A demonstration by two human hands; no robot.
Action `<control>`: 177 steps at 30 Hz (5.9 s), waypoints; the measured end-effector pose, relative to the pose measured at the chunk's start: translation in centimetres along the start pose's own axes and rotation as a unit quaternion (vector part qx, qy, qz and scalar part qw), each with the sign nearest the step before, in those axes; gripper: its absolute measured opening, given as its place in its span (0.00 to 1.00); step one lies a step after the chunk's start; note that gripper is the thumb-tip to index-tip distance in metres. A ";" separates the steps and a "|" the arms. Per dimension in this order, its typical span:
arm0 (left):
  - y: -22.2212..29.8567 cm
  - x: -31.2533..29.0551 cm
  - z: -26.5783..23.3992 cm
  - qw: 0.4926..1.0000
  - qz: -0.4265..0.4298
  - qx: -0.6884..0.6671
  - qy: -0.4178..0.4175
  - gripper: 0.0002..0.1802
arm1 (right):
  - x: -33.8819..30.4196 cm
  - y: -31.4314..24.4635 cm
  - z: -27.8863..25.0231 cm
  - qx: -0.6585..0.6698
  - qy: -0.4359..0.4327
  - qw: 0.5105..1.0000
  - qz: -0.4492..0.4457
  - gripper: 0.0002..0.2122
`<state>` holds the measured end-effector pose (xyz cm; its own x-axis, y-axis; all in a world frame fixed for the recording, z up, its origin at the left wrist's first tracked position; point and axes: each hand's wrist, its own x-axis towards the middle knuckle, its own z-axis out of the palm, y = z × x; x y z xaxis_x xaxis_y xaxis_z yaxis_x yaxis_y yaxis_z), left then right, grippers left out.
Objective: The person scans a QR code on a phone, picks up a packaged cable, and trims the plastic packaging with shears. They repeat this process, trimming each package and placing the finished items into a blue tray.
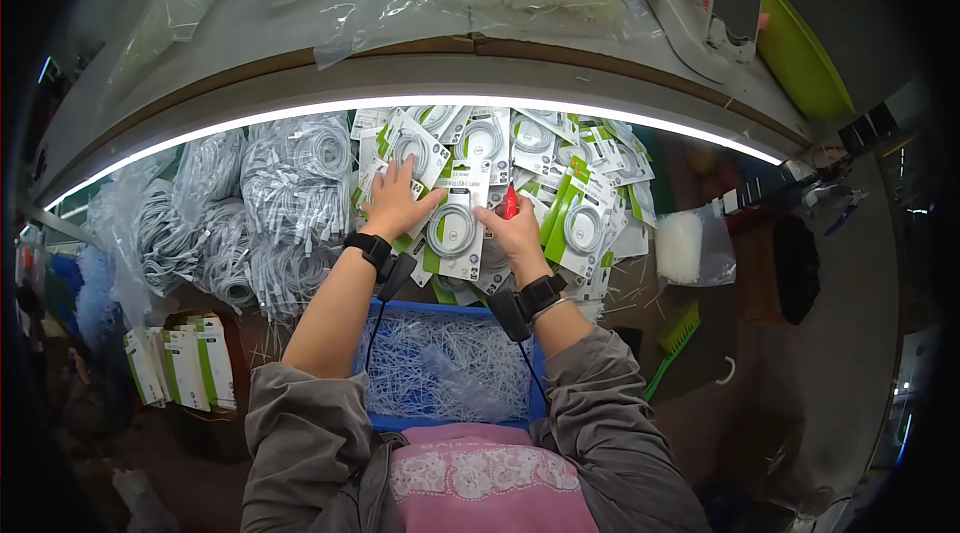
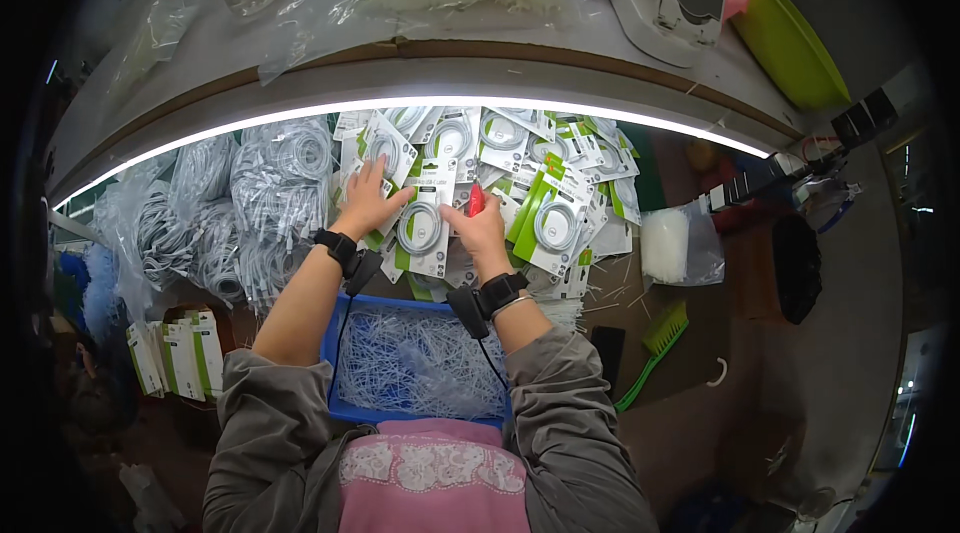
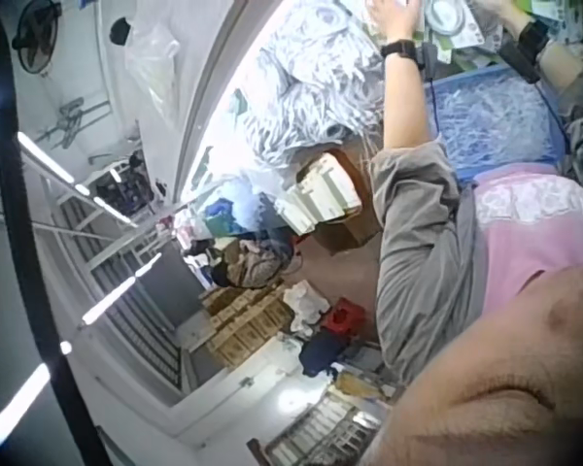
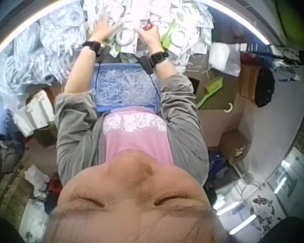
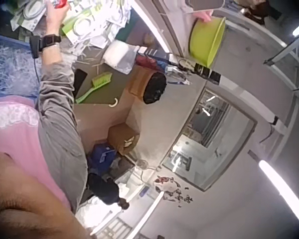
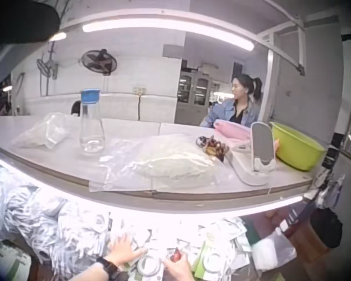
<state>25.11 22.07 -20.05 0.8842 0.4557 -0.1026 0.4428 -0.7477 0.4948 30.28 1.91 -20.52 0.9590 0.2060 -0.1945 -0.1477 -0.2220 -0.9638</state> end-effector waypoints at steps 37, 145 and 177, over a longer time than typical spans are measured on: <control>-9.2 -31.4 3.2 0.965 -0.186 -0.154 -0.100 0.24 | -23.2 6.9 -14.9 -0.086 -0.161 0.983 0.030 0.23; -8.2 -41.4 -0.3 0.646 -0.173 -0.735 -0.112 0.23 | -25.6 -7.9 -14.2 0.104 -0.521 0.846 -0.031 0.24; 1.8 -36.2 -6.7 0.370 -0.081 -0.884 -0.275 0.44 | -29.0 -9.1 -12.4 -0.344 -0.168 0.822 -0.421 0.28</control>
<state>-7.11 7.49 -9.63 0.9792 -0.1052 -0.1735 0.1372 0.9732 0.1845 6.77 -13.84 -3.80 0.5126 0.7890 0.3388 0.8175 -0.3279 -0.4734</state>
